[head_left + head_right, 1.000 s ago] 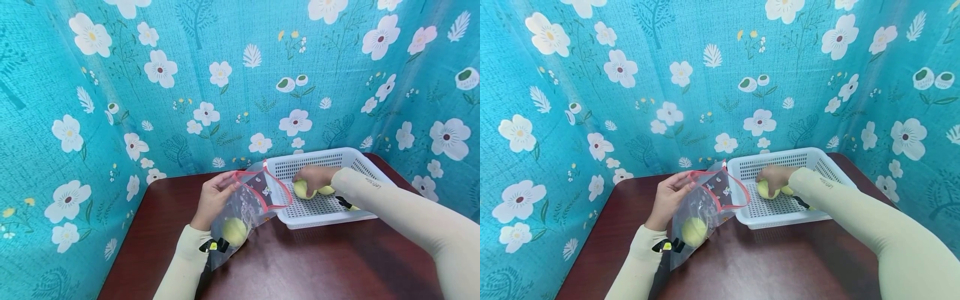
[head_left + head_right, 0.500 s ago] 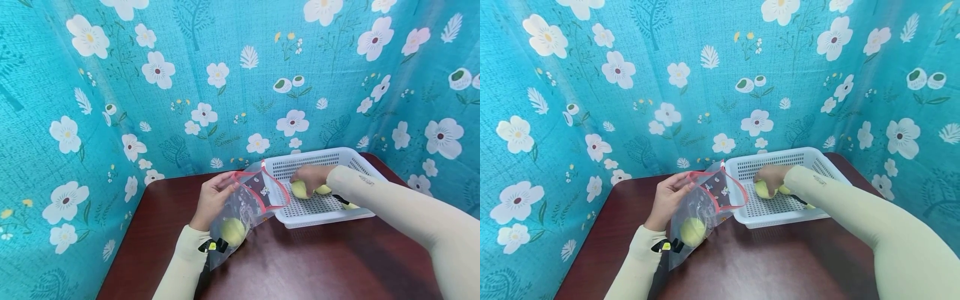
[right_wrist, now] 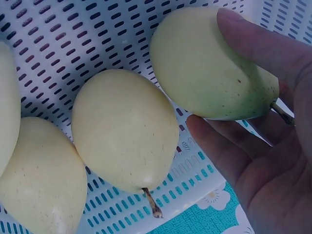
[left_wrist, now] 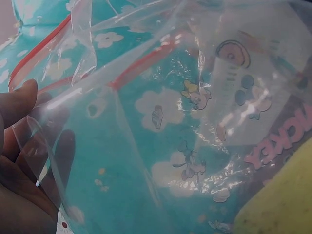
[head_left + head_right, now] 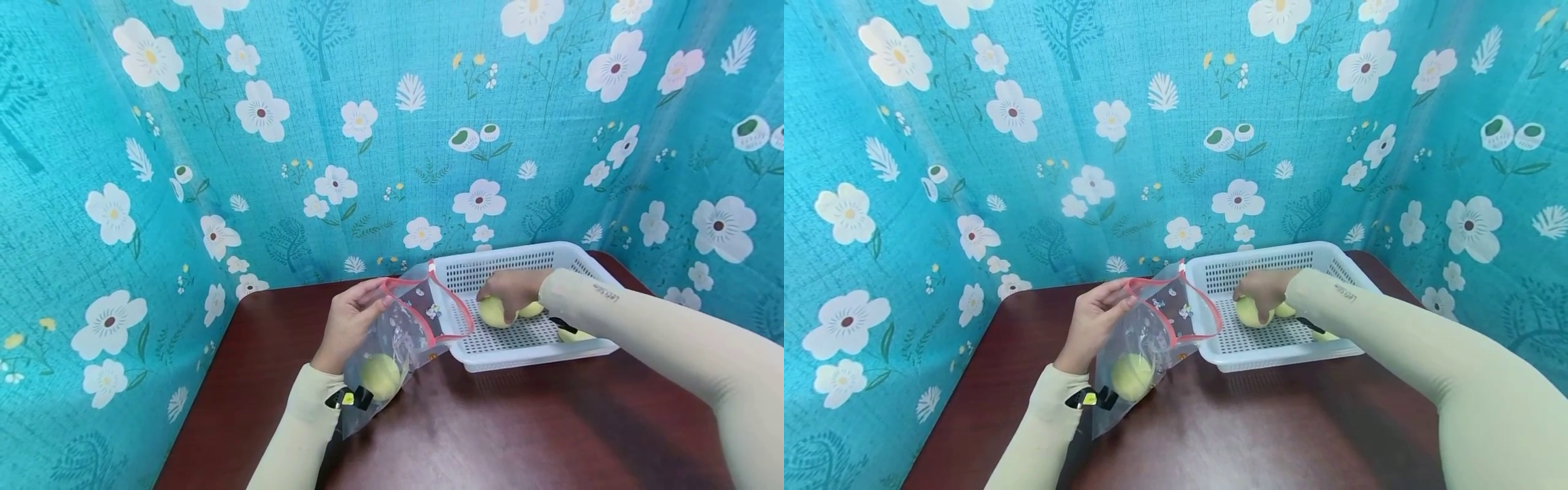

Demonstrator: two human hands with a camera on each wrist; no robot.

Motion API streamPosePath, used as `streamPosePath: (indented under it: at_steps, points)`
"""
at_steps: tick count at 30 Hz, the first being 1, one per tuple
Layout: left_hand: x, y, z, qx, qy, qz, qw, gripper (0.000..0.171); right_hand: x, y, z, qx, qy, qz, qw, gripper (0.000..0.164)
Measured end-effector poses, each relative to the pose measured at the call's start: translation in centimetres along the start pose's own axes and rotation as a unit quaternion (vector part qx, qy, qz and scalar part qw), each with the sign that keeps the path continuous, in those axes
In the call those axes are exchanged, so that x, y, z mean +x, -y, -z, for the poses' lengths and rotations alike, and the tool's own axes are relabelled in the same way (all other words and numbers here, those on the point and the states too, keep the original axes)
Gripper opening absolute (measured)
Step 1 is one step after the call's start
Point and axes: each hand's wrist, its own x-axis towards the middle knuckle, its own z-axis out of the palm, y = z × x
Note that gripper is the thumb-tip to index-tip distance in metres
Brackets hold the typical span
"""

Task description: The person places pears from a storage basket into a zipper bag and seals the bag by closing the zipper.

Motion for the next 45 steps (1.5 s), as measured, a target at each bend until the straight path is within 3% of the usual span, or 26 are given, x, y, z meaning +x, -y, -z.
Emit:
streamPosePath:
  at_steps: [17, 22, 36, 45]
  points:
    - [-0.2, -0.2, -0.2, -0.003, 0.008, 0.011, 0.9999, 0.034, -1.4, 0.3, 1.0, -0.018, 0.006, 0.032, 0.999, 0.07]
    - [-0.4, -0.1, -0.3, -0.003, 0.009, 0.008, 0.9999, 0.034, -2.0, 0.6, 1.2, -0.005, 0.008, 0.02, 1.0, 0.07]
    - [0.2, 0.0, -0.3, 0.015, 0.008, 0.004, 0.9998, 0.035, -2.9, 1.0, 3.0, -0.022, -0.024, 0.028, 0.999, 0.068]
    - [-0.1, 0.1, -0.5, 0.023, 0.005, 0.015, 0.9996, 0.036, -3.9, 1.3, 3.9, -0.028, -0.03, 0.04, 0.998, 0.064]
